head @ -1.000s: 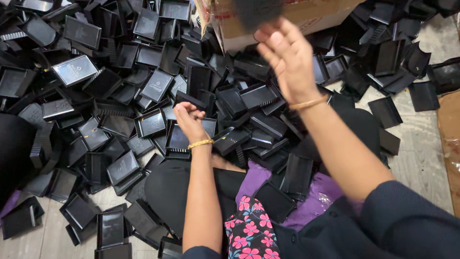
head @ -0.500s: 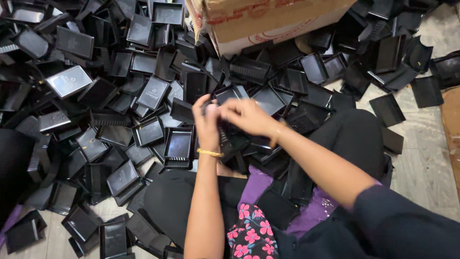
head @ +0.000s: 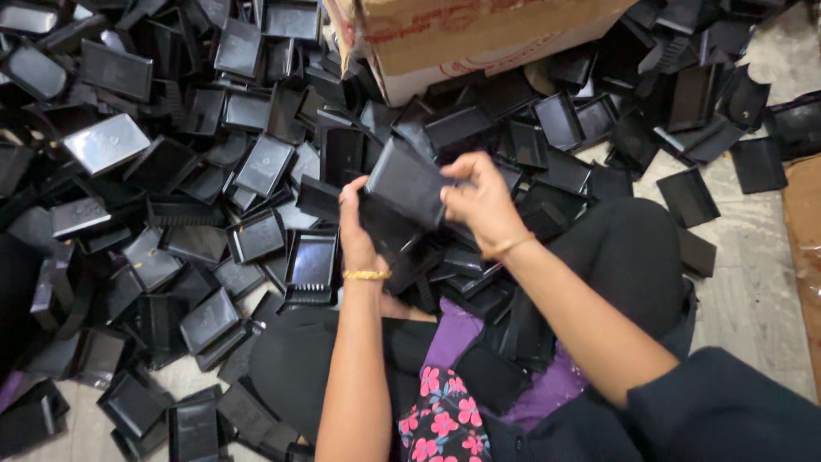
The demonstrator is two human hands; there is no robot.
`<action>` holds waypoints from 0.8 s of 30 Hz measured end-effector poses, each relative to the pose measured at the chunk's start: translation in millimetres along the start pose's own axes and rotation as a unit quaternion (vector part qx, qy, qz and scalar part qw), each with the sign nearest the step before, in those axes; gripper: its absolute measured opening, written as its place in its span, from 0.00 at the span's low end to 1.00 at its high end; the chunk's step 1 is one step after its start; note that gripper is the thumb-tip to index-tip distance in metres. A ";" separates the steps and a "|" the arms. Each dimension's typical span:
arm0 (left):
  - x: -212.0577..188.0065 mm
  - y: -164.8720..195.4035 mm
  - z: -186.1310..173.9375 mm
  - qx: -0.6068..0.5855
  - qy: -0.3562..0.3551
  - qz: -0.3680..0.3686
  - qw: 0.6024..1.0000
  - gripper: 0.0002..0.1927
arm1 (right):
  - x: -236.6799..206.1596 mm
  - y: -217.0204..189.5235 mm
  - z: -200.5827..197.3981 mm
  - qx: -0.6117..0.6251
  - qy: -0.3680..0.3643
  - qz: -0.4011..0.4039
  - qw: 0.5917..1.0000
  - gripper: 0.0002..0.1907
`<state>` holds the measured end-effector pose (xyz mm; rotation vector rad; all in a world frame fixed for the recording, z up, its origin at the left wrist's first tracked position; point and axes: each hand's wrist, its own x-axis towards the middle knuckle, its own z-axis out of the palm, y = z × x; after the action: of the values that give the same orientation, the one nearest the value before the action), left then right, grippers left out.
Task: The person sits on the floor among a large pile of black plastic boxes and cardboard cartons, picks up box bases one at a time, presses a lid onto each base, and sets the assembled box back onto the pile.
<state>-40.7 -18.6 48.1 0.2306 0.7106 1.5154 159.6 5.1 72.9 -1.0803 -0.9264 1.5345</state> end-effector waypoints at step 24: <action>6.9 -9.9 3.1 0.185 -0.062 0.142 0.971 0.30 | -60.7 -4.0 23.9 -0.190 -0.172 0.045 0.966 0.38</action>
<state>-31.5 -11.8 43.0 0.7283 0.8846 1.6110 144.1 -54.4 95.0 -1.1517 -1.4736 1.6946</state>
